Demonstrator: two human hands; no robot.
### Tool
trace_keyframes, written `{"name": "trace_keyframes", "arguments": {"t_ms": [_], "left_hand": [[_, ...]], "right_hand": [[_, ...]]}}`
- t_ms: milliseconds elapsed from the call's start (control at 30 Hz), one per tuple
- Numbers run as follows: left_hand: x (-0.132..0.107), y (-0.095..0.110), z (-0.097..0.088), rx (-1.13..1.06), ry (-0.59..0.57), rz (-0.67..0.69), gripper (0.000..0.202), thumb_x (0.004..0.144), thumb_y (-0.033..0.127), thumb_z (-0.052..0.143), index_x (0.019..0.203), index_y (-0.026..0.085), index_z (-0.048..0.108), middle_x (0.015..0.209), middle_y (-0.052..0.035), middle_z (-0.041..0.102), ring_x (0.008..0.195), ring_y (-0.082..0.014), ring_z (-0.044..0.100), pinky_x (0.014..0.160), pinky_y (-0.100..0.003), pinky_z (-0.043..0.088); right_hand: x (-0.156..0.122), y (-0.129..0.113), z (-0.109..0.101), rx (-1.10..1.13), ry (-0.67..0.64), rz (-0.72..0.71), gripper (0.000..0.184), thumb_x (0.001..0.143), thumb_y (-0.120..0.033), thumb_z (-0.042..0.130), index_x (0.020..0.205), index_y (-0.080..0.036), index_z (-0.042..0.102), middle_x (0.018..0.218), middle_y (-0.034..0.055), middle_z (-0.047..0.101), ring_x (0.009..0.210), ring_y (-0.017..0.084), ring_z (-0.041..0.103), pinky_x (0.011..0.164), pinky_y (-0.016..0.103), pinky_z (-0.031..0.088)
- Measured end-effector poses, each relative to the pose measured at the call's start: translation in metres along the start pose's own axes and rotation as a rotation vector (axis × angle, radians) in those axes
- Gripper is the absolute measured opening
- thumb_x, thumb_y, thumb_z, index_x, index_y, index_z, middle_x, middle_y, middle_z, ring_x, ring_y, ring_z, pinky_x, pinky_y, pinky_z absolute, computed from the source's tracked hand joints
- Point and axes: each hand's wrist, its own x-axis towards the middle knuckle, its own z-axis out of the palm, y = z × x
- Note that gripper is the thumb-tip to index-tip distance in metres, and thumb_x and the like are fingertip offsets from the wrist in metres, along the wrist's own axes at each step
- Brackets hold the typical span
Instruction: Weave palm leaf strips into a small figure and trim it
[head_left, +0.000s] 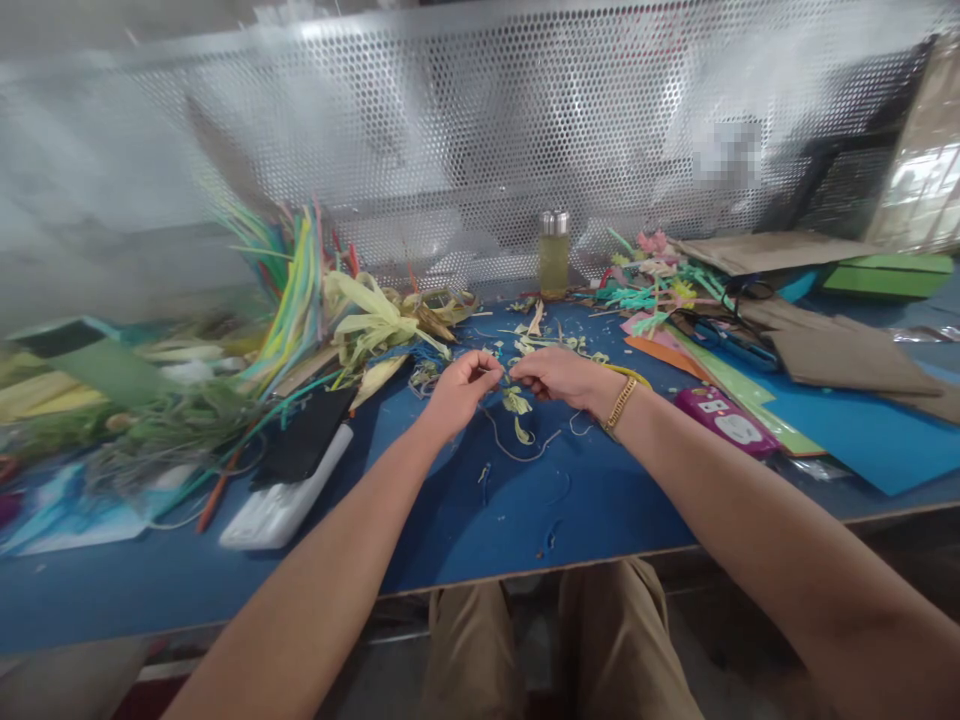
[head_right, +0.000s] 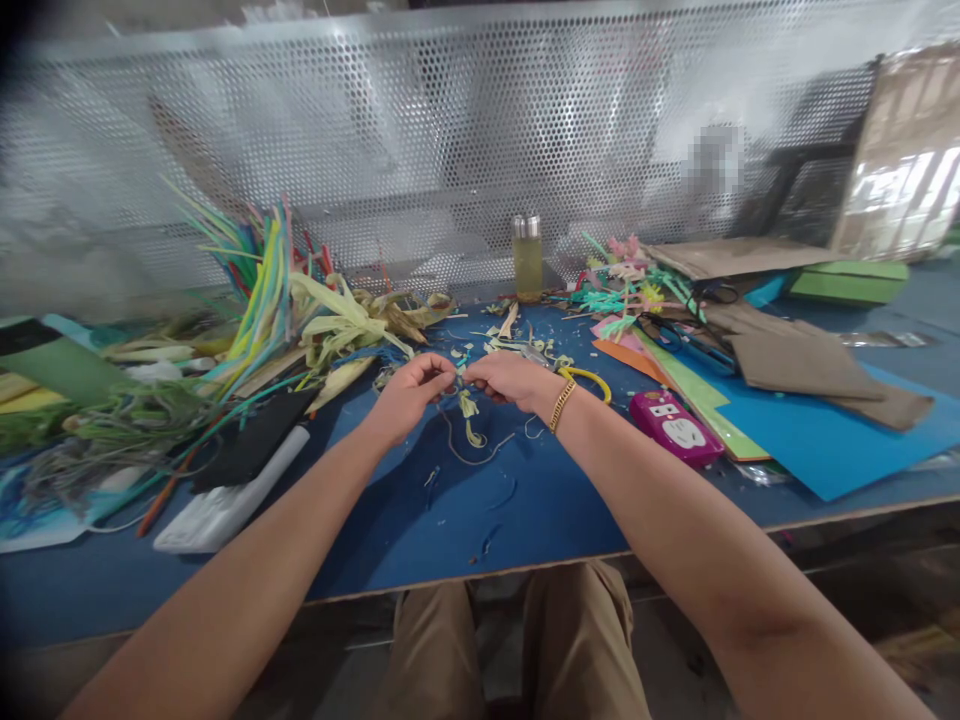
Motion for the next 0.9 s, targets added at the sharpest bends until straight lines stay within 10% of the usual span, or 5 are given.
{"name": "trace_keyframes", "arguments": {"t_ms": [900], "left_hand": [[0.003,-0.005,-0.005,-0.193,-0.005,-0.195,0.018,0.076,0.032,0.068,0.078,0.018,0.056,0.063,0.0025,0.051,0.053,-0.0078,0.041,0.05,-0.021,0.03]], "right_hand": [[-0.002,-0.005,-0.01,-0.247,0.054,-0.047,0.019,0.071,-0.022,0.064,0.058,-0.018,0.052,0.051,-0.0048,0.041,0.046,0.007,0.032,0.044,0.024,0.023]]}}
